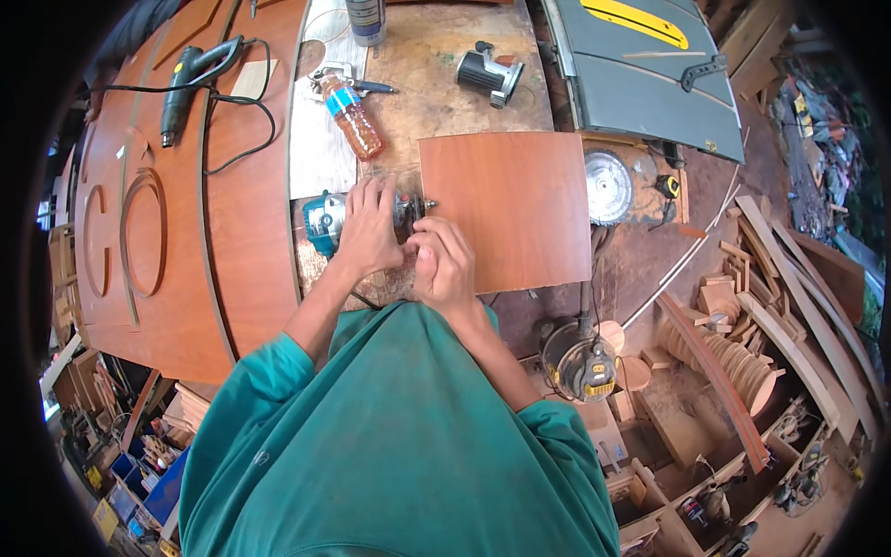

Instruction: The person works on a handheld router using a wrench, walks to a tool rack to retrieve wrenches from a holder, and tightens the router bit on the tool using the wrenches with another person.

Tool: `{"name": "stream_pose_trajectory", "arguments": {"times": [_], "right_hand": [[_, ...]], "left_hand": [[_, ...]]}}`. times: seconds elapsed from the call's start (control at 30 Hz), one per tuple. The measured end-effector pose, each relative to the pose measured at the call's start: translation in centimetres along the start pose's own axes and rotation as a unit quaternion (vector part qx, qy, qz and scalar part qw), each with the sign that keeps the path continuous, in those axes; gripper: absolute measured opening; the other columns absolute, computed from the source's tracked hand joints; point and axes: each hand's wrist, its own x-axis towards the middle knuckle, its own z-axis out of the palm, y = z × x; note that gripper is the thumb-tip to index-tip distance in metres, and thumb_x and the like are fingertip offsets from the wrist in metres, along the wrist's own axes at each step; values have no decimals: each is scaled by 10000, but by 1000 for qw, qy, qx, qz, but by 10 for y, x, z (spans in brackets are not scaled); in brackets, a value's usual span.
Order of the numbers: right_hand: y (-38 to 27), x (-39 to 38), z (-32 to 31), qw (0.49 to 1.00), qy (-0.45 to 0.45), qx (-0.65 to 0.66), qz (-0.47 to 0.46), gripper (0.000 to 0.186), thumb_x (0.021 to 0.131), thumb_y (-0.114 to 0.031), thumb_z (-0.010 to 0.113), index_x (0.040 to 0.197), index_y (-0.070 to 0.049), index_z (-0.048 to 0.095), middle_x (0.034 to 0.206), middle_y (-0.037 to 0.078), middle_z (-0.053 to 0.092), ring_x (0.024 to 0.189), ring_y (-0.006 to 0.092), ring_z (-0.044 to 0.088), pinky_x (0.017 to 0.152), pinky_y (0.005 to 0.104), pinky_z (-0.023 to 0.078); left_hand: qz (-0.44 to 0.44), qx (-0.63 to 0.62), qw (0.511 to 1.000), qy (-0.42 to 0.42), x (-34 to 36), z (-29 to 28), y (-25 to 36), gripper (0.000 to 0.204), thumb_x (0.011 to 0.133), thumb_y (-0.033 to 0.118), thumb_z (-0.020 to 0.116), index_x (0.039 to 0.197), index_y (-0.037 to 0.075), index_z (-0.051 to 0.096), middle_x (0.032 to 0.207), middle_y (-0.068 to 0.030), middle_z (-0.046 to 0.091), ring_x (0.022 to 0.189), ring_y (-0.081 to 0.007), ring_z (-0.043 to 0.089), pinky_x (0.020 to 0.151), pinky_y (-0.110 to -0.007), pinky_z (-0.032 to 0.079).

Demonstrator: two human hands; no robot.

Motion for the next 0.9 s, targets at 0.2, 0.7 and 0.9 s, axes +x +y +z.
{"name": "stream_pose_trajectory", "arguments": {"times": [0.2, 0.7, 0.9], "right_hand": [[-32, 18, -12, 964, -121, -54, 232, 280, 945, -149, 423, 1005, 30, 630, 923, 232, 584, 795, 416, 599, 693, 469, 492], [-35, 36, -9, 809, -373, -206, 405, 249, 779, -17, 535, 987, 116, 563, 875, 328, 614, 862, 466, 610, 764, 509, 476], [-20, 15, 8, 800, -337, -180, 462, 298, 885, -192, 488, 970, 87, 548, 854, 333, 617, 862, 495, 598, 797, 555, 454]], "left_hand": [[15, -33, 996, -78, 5, -4, -10, 945, 543, 345, 851, 1292, -13, 397, 1167, -210, 474, 1183, -376, 416, 1034, -498, 283], [79, 110, 968, -210, 24, -1, -52, 704, 596, 314, 816, 1135, 31, 461, 1101, -184, 538, 1035, -332, 565, 866, -421, 481], [60, 101, 966, -229, 32, 2, -51, 629, 643, 391, 779, 1042, -13, 506, 1019, -190, 600, 965, -332, 619, 796, -403, 525]]}}
